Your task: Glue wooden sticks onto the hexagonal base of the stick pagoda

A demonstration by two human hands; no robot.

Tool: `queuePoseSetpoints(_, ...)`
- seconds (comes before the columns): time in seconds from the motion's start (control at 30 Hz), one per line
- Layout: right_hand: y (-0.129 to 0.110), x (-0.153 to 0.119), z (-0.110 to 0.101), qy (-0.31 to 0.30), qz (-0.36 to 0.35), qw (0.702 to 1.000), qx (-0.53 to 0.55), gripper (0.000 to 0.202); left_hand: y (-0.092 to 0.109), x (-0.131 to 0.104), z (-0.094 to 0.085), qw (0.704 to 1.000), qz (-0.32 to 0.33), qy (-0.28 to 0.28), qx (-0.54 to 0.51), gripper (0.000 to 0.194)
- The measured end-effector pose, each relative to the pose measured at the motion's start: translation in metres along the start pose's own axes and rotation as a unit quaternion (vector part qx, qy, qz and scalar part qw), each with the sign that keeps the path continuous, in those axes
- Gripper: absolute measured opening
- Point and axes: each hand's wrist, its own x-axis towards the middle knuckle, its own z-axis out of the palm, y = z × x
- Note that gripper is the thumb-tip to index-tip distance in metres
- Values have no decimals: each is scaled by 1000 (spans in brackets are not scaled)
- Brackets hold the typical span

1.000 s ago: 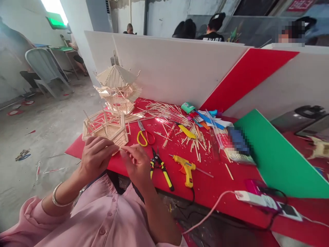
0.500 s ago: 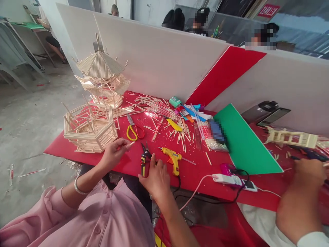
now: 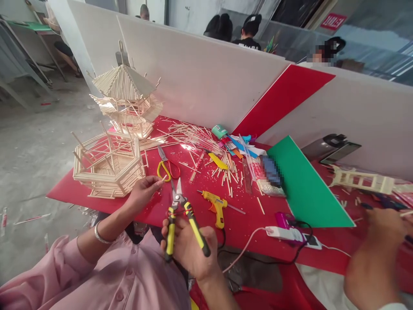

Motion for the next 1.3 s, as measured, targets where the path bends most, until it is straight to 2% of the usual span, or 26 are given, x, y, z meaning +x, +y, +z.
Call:
queuePoseSetpoints(0.07,8,6,9,-9,0,1000,10,71,1,2,0,1000,-1,3,4,43)
queuePoseSetpoints(0.13,13,12,10,21,-6,1000,-11,62,3,4,-1,1000,0,3,4,44)
queuePoseSetpoints(0.23,9,18,4,111,-38,985,-126,58,6,4,-3,1000,-6,-7,2,42)
queuePoseSetpoints(0.33,-3,23,-6,154,-87,948,-266,70,8,3,-4,999,-13,-30,-2,41)
queuePoseSetpoints(0.47,-15,30,-13,169,-113,893,-401,84,9,4,-3,999,-4,-43,-3,38)
queuePoseSetpoints(0.53,-17,33,-14,158,-117,872,-448,86,8,5,-4,999,5,-46,11,36)
queuePoseSetpoints(0.77,-21,37,-14,131,-108,834,-525,89,0,4,-9,994,45,-57,80,23)
queuePoseSetpoints(0.93,-16,40,-11,148,-132,835,-513,86,3,1,-10,979,104,-63,165,15)
queuePoseSetpoints(1.07,-10,42,-10,175,-142,848,-480,82,11,-3,-9,925,225,-82,296,20)
queuePoseSetpoints(1.13,-9,42,-12,168,-147,856,-466,81,12,-5,-8,910,254,-84,319,26)
queuePoseSetpoints(1.2,-11,39,-15,152,-152,858,-466,84,11,-5,-8,922,233,-92,296,27)
queuePoseSetpoints(1.3,-15,33,-20,129,-140,851,-489,90,9,-4,-8,952,150,-133,230,27)
